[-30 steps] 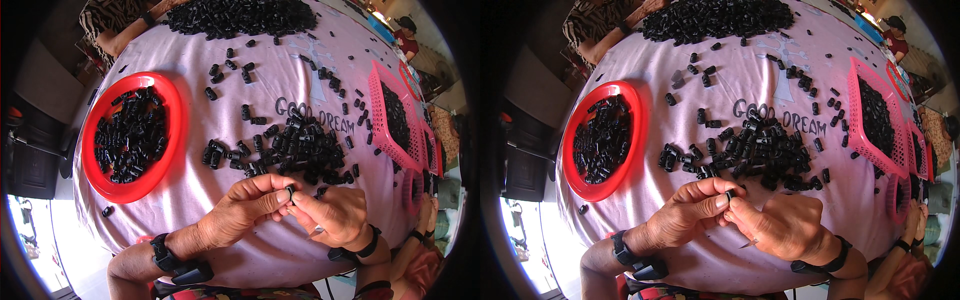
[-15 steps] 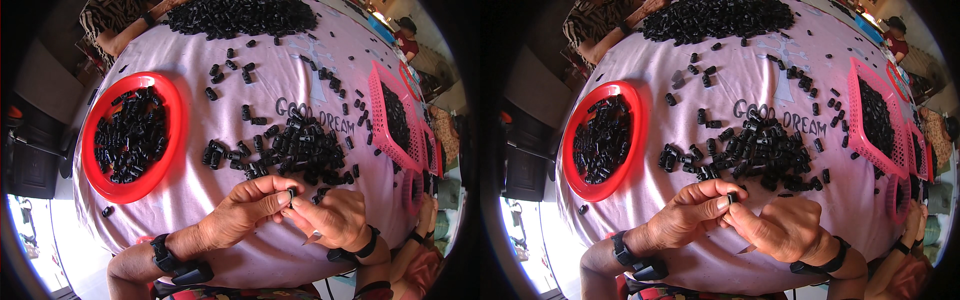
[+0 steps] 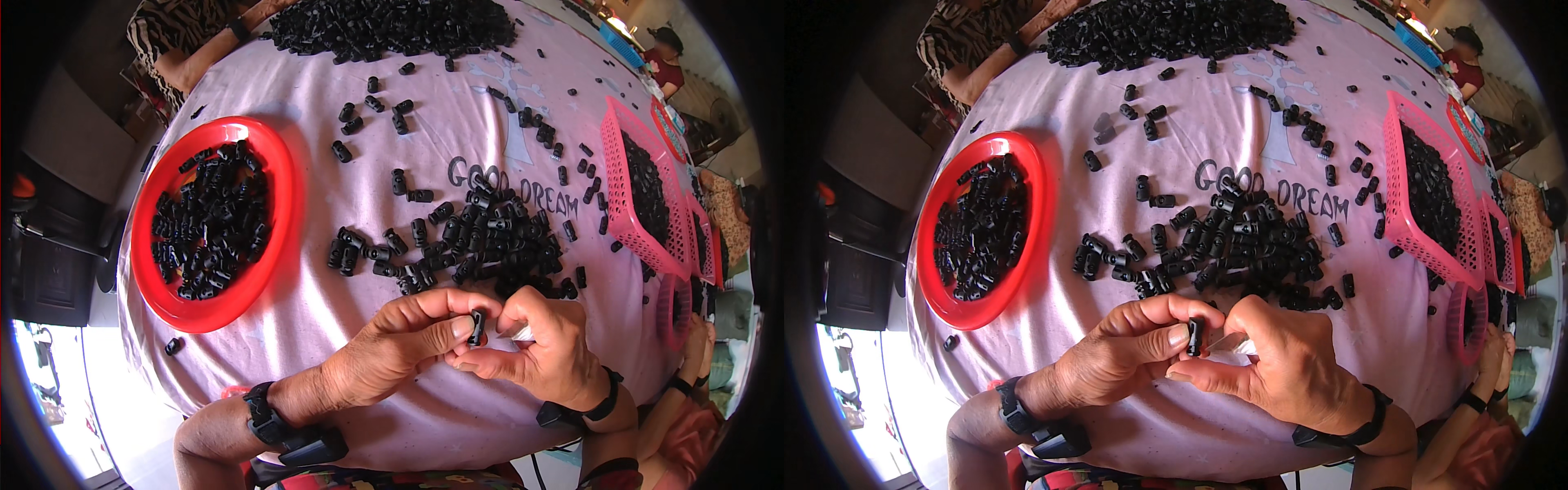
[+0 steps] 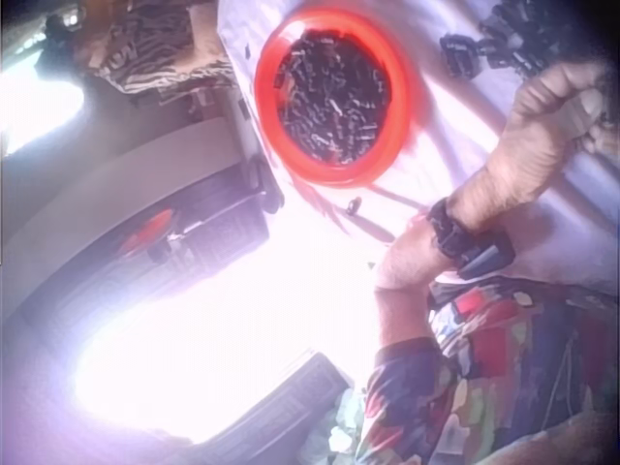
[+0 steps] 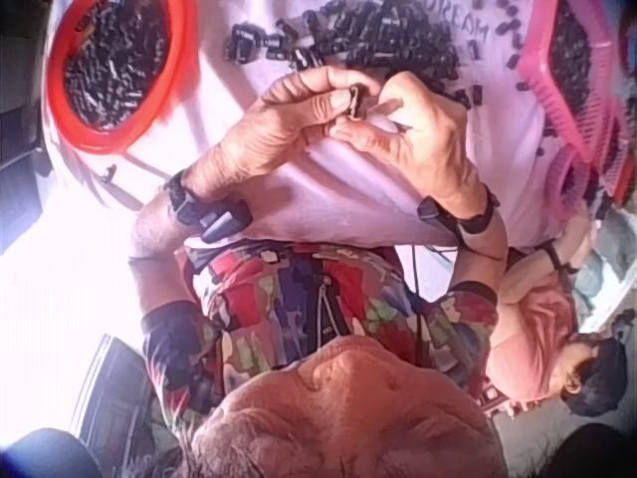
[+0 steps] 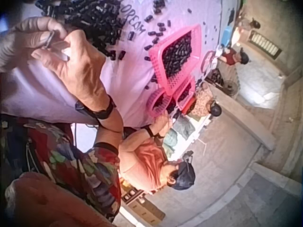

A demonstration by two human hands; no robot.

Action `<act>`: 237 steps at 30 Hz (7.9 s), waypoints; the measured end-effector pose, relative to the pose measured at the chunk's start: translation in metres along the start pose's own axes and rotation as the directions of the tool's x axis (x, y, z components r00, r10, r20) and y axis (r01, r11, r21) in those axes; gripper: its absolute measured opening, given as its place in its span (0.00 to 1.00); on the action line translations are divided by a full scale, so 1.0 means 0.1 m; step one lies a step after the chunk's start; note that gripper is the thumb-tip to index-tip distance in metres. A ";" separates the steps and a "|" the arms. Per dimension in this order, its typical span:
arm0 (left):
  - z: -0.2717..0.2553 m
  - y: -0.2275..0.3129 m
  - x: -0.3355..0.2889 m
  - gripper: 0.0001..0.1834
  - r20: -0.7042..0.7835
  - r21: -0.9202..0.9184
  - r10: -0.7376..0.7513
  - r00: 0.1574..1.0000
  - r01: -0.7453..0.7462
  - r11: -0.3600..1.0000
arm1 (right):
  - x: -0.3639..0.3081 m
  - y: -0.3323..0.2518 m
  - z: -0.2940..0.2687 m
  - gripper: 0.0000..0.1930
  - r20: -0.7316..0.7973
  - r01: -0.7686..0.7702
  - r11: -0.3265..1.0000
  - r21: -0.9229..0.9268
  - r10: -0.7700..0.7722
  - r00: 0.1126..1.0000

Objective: Sort small black shoe components and assemble or check them at a table.

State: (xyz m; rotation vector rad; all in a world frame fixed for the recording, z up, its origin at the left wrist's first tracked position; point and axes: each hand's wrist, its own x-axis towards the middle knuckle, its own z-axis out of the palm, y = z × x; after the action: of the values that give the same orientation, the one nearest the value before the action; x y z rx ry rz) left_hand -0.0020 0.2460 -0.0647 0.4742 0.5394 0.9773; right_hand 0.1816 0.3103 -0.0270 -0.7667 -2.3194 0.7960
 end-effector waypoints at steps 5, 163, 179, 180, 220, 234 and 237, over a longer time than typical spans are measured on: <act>0.01 0.00 0.01 0.18 0.002 0.026 0.003 1.000 -0.003 1.000 | 0.00 -0.03 -0.05 0.23 0.089 -0.077 0.996 -0.045 0.080 0.993; -0.04 0.00 -0.01 0.16 -0.039 -0.016 -0.046 0.998 0.045 0.999 | 0.00 0.04 -0.05 0.29 0.099 0.049 0.962 -0.267 -0.023 0.995; 0.01 0.01 0.00 0.15 -0.090 -0.057 -0.053 0.995 0.048 0.997 | 0.00 0.04 -0.02 0.31 0.054 0.065 0.952 -0.298 -0.051 0.997; 0.00 0.01 0.01 0.15 -0.090 -0.061 -0.062 0.994 0.057 0.997 | 0.00 0.05 -0.03 0.28 0.052 0.081 0.950 -0.300 -0.069 0.996; -0.04 0.01 0.00 0.13 -0.062 -0.040 -0.076 0.995 0.074 0.996 | 0.02 0.00 -0.08 0.09 0.177 -0.193 0.870 0.453 0.124 0.976; -0.05 0.02 -0.01 0.11 -0.085 -0.015 -0.076 0.993 0.075 0.997 | 0.03 0.07 -0.11 0.08 0.143 -0.228 0.871 0.436 0.183 0.973; -0.02 0.03 -0.02 0.10 -0.093 0.030 -0.028 0.995 0.030 0.999 | 0.02 0.09 -0.11 0.08 0.184 -0.259 0.880 0.398 0.200 0.962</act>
State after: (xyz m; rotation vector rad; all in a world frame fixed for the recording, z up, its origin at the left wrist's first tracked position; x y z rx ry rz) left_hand -0.0058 0.2459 -0.0639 0.4493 0.6437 0.9674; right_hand 0.1906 0.3215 -0.0258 -0.8177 -2.0790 1.4396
